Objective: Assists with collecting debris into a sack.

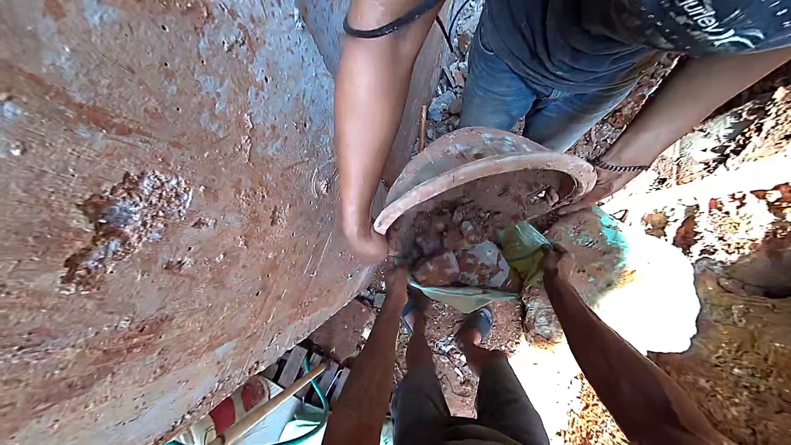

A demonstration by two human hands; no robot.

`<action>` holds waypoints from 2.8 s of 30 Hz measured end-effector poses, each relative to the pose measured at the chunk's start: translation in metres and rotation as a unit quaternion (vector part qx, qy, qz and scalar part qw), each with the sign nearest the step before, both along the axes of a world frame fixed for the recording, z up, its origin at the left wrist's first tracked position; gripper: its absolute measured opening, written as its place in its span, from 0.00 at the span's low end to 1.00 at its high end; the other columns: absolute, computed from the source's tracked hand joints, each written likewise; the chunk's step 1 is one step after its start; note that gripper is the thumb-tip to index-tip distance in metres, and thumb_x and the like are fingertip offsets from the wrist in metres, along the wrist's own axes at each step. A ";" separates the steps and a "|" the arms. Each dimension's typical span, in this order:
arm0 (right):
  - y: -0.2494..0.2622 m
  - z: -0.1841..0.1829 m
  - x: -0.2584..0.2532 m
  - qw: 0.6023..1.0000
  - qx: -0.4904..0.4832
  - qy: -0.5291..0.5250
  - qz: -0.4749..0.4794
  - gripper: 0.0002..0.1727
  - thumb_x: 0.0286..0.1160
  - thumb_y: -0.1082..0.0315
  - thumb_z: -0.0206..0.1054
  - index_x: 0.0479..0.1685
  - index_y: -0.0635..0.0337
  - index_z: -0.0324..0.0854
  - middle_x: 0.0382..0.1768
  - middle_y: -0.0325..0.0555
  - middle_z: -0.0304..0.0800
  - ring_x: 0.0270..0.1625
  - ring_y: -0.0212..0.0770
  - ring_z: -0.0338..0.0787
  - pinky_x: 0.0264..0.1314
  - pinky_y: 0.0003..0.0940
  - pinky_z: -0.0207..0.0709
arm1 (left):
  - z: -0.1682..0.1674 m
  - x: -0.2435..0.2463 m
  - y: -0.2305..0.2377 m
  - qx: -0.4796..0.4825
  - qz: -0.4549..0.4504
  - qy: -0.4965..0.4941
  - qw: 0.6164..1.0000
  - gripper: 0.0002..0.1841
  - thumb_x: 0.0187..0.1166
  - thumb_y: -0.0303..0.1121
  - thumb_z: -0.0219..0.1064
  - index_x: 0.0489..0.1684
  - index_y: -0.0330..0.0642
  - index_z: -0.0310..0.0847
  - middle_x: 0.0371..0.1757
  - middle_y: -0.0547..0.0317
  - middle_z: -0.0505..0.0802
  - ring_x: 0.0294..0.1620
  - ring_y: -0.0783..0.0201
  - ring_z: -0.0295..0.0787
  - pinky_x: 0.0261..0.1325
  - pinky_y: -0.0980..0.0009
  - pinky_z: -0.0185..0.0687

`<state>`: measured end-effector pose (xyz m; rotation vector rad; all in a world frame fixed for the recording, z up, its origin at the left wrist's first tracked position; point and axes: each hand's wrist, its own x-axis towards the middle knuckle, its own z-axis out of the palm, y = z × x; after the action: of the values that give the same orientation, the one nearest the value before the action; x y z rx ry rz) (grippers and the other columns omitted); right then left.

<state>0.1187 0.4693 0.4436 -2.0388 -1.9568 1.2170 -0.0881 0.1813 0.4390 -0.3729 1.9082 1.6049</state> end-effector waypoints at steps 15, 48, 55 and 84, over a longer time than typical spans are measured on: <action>-0.018 0.005 0.021 0.998 -0.037 -0.008 0.045 0.17 0.88 0.66 0.61 0.64 0.67 0.85 0.61 0.66 0.89 0.66 0.60 0.87 0.73 0.60 0.74 | -0.022 -0.014 -0.029 -0.089 -0.147 0.056 0.983 0.15 0.87 0.28 0.59 0.62 0.26 0.84 0.61 0.34 0.90 0.65 0.48 0.86 0.73 0.50 0.75; 0.102 -0.048 -0.003 0.988 -0.031 -0.100 0.110 0.19 0.87 0.64 0.61 0.67 0.67 0.84 0.68 0.72 0.84 0.74 0.69 0.81 0.77 0.68 0.69 | -0.022 0.000 0.066 -0.312 0.018 0.054 0.948 0.19 0.90 0.34 0.58 0.73 0.35 0.81 0.72 0.35 0.86 0.77 0.43 0.80 0.83 0.46 0.67; 0.071 -0.057 -0.077 0.966 -0.114 0.215 -0.083 0.25 0.95 0.54 0.48 0.68 0.66 0.79 0.60 0.56 0.88 0.60 0.42 0.89 0.66 0.45 0.82 | -0.065 -0.015 0.056 0.088 0.372 -0.040 0.923 0.22 0.94 0.38 0.49 0.72 0.29 0.72 0.64 0.36 0.86 0.62 0.50 0.85 0.66 0.50 0.82; -0.004 0.088 0.029 0.948 -0.195 0.251 -0.021 0.22 0.83 0.71 0.45 0.15 0.50 0.68 0.08 0.30 0.70 0.12 0.27 0.70 0.18 0.27 0.68 | 0.096 0.181 -0.031 0.021 0.293 -0.075 0.953 0.21 0.77 0.24 0.46 0.09 0.54 0.59 0.07 0.73 0.68 0.09 0.75 0.62 0.18 0.76 0.64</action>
<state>0.1473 0.4657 0.5320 -1.6500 -1.5160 1.9995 0.0933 0.1500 0.5352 -1.0922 1.7318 1.9074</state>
